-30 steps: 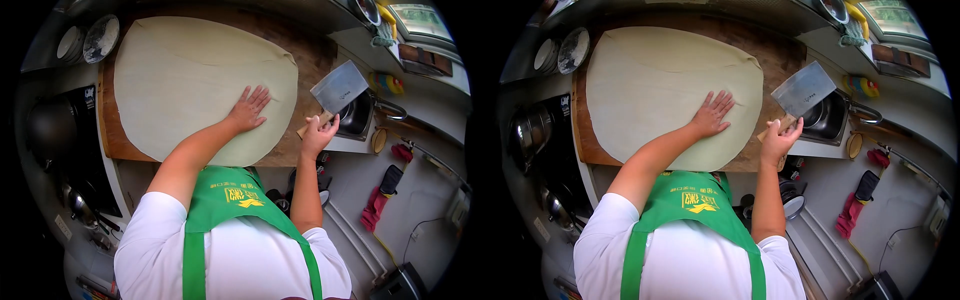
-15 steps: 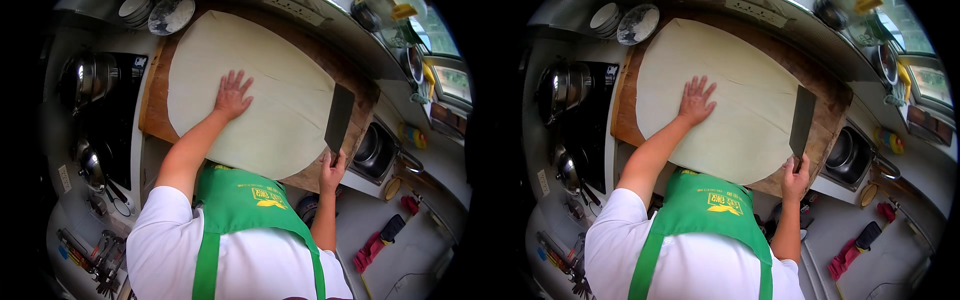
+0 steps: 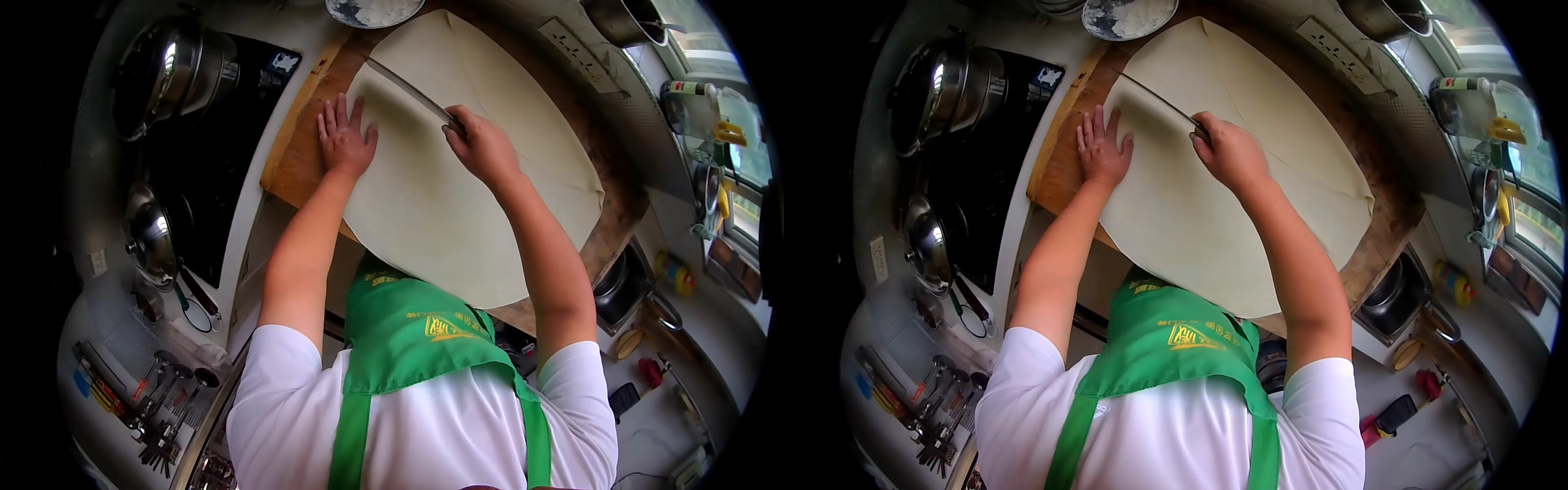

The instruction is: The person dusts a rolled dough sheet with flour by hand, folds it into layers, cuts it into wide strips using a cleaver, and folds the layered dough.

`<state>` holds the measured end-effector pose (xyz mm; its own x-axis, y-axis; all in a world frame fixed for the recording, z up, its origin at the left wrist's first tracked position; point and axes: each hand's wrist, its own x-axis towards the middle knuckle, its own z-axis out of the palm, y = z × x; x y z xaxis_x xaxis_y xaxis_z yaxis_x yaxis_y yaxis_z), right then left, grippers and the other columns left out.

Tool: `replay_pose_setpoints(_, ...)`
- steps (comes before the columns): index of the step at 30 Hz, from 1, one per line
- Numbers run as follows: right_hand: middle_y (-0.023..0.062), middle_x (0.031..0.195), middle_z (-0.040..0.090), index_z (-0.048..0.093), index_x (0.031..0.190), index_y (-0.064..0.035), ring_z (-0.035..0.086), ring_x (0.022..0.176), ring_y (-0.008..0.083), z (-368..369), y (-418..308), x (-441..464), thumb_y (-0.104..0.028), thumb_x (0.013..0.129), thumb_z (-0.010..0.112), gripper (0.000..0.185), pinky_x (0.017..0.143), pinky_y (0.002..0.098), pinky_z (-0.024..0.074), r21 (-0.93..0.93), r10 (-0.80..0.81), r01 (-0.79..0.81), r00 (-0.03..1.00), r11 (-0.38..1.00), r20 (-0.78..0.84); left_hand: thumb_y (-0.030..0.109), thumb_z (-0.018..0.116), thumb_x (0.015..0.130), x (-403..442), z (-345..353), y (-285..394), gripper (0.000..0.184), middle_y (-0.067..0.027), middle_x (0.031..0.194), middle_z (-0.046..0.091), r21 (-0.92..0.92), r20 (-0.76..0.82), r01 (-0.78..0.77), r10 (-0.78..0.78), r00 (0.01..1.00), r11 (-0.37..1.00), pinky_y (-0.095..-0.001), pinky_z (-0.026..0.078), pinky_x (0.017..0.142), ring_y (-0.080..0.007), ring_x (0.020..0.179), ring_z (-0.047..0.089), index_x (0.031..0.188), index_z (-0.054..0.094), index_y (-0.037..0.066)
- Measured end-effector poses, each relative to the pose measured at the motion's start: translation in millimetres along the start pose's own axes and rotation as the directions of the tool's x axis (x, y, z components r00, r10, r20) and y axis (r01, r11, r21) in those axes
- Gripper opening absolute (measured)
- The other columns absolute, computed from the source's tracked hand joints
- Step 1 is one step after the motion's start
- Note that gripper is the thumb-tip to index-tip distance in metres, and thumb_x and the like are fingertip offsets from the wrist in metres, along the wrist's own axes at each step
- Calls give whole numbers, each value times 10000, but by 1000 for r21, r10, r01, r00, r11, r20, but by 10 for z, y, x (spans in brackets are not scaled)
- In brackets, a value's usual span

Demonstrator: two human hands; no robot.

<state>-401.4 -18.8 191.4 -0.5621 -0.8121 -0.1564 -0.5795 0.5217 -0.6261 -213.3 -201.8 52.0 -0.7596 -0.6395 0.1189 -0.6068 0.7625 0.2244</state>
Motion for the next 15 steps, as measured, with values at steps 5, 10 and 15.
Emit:
replay_pose_setpoints(5,130,961,723,633,1202,-112,674,897,351,99,-10,173,-204,957,658,262,758,444,539,-7,-40,40,999,999,15,421,607,932,23,12,-23,673,-200,1623,345,-31,-23,-17,17,1000,999,-591,168,1236,-457,1523,234,1542,461,175)
replay_pose_setpoints(10,110,935,726,658,1165,-141,684,870,347,122,-47,240,-215,961,611,222,727,478,545,-31,-83,83,997,996,-3,405,606,936,27,-5,-7,670,-208,1620,352,-37,-27,-22,21,999,999,-592,169,1233,-459,1517,245,1547,453,177)
replay_pose_setpoints(15,123,908,726,670,1154,-142,686,843,354,223,12,311,-217,957,610,219,706,486,547,-63,-98,97,995,993,-17,402,611,928,30,-14,-3,684,-209,1619,349,-9,-8,-35,35,999,999,-595,173,1231,-462,1512,250,1551,443,174)
